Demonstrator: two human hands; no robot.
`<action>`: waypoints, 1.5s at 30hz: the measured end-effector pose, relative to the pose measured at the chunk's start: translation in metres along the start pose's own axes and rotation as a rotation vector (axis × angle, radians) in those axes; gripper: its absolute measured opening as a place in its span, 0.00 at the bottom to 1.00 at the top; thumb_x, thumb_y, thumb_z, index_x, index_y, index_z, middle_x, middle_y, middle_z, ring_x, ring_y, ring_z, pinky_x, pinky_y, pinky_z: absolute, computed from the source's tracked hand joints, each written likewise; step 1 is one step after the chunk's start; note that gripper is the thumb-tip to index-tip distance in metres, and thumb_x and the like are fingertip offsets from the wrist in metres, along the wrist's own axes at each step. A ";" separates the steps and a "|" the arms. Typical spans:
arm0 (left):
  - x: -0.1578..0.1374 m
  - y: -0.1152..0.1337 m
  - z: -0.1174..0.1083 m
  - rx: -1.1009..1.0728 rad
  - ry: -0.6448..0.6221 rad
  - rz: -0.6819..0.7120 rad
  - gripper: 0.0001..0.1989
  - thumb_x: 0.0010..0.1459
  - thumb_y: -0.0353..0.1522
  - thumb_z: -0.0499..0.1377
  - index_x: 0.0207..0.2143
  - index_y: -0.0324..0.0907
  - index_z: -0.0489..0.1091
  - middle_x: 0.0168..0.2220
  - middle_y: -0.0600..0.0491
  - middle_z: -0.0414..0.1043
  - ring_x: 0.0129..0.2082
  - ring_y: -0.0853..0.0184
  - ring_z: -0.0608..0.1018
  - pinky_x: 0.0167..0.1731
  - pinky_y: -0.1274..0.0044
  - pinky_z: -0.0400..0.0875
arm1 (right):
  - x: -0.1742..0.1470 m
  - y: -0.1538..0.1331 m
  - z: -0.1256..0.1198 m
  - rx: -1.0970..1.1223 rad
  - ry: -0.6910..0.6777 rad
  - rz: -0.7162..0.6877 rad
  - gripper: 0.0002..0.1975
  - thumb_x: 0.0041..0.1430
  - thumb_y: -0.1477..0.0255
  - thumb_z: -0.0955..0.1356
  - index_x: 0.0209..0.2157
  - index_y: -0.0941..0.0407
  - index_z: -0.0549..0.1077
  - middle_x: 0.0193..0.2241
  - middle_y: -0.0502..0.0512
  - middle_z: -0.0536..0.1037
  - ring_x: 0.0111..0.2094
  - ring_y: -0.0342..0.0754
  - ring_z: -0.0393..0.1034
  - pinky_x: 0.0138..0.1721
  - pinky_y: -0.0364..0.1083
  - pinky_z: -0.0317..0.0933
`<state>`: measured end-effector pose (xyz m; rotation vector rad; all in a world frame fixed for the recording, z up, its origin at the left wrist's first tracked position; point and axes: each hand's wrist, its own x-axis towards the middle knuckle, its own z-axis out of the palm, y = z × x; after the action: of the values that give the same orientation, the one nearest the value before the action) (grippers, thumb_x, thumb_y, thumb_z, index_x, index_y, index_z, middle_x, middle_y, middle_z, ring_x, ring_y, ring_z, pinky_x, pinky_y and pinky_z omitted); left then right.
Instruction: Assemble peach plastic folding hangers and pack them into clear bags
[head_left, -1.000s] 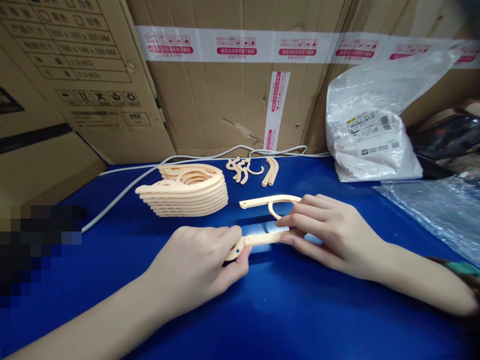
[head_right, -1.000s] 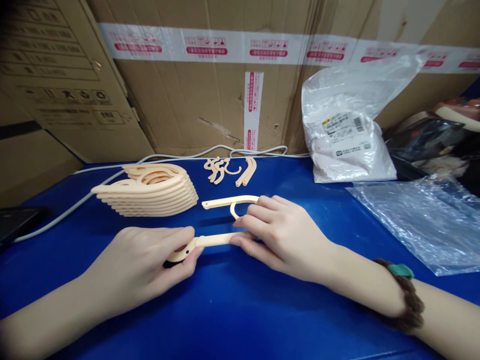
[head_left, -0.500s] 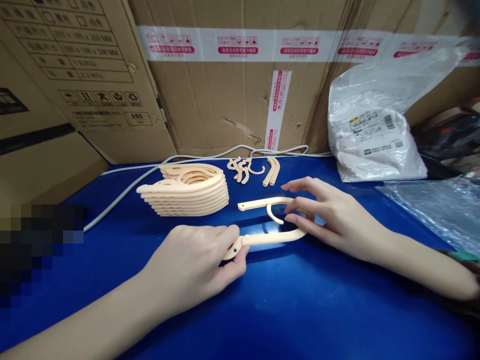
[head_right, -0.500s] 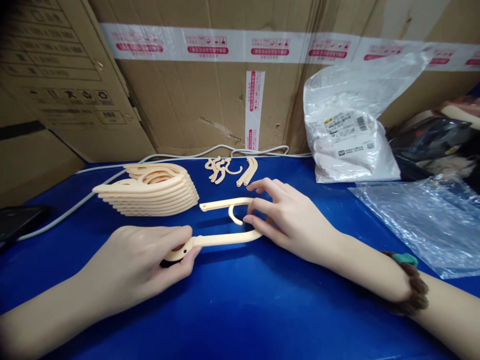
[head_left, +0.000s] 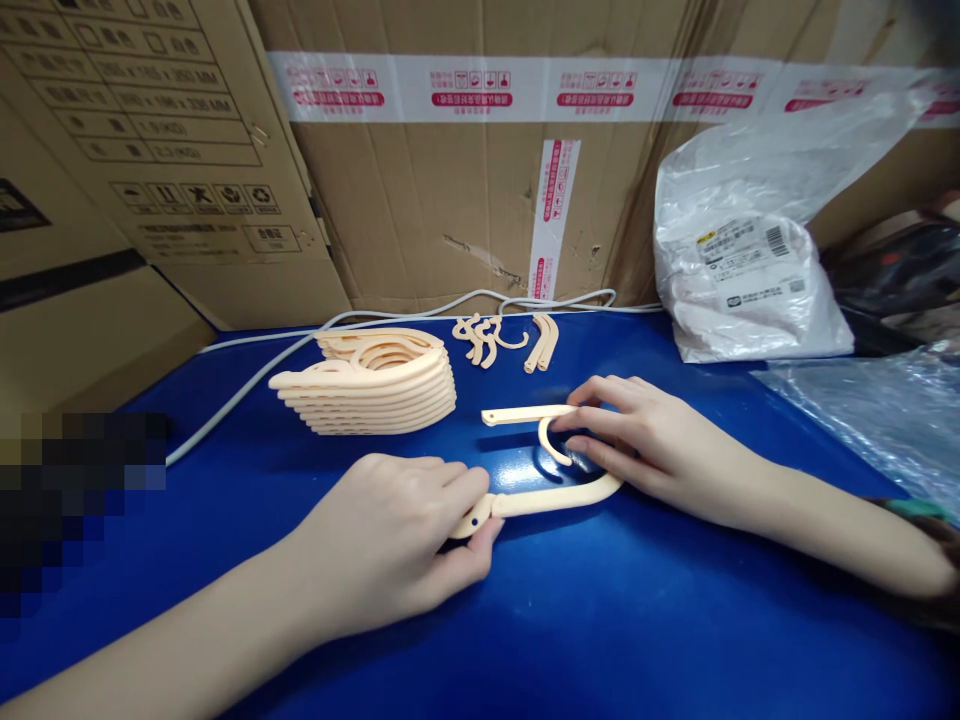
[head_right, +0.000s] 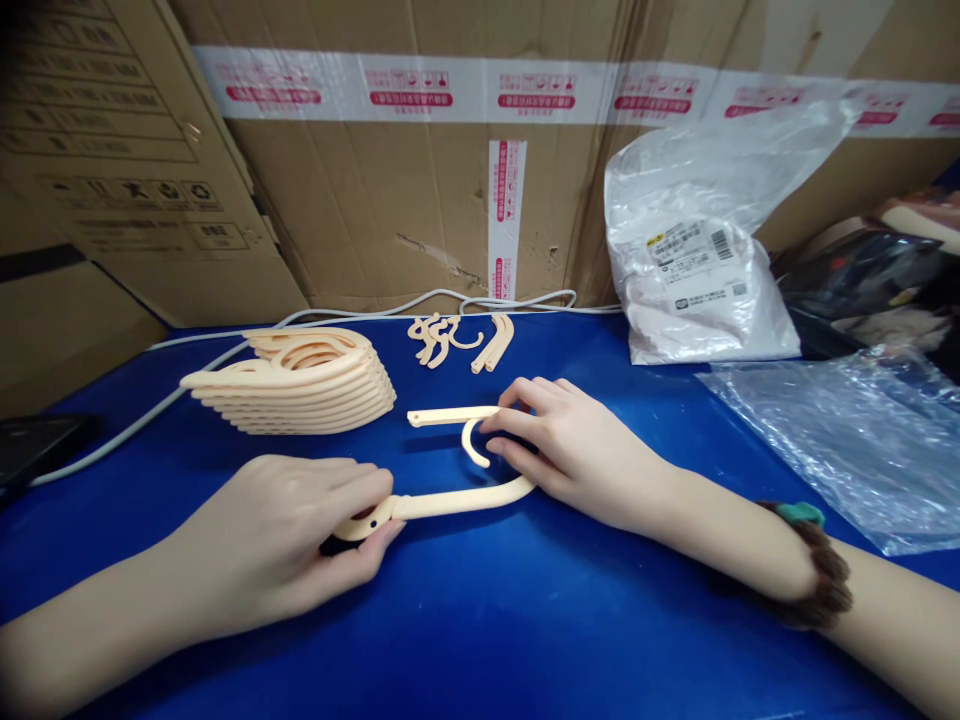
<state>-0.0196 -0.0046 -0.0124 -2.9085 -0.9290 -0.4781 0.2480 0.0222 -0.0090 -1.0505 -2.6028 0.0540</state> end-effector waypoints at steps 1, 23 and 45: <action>0.000 0.000 0.000 -0.034 -0.018 0.015 0.10 0.61 0.32 0.54 0.26 0.43 0.58 0.20 0.60 0.63 0.19 0.71 0.66 0.19 0.76 0.50 | 0.000 0.000 0.000 0.003 -0.001 0.003 0.14 0.68 0.69 0.60 0.46 0.55 0.75 0.42 0.59 0.73 0.40 0.49 0.69 0.43 0.50 0.61; 0.004 0.006 -0.006 -0.226 -0.138 0.141 0.12 0.47 0.24 0.52 0.35 0.40 0.66 0.33 0.51 0.64 0.34 0.61 0.63 0.37 0.66 0.59 | -0.001 0.005 0.002 -0.017 -0.050 0.032 0.14 0.67 0.70 0.61 0.48 0.53 0.74 0.38 0.57 0.73 0.37 0.49 0.69 0.40 0.49 0.59; 0.006 -0.004 0.004 -0.009 -0.010 0.100 0.21 0.56 0.17 0.47 0.47 0.42 0.69 0.45 0.48 0.69 0.37 0.63 0.71 0.34 0.73 0.65 | 0.000 0.003 0.001 -0.050 -0.042 0.035 0.13 0.68 0.69 0.60 0.40 0.56 0.76 0.33 0.56 0.74 0.34 0.48 0.69 0.36 0.48 0.57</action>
<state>-0.0165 0.0028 -0.0146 -2.9505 -0.7795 -0.4624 0.2494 0.0247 -0.0099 -1.1246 -2.6355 0.0191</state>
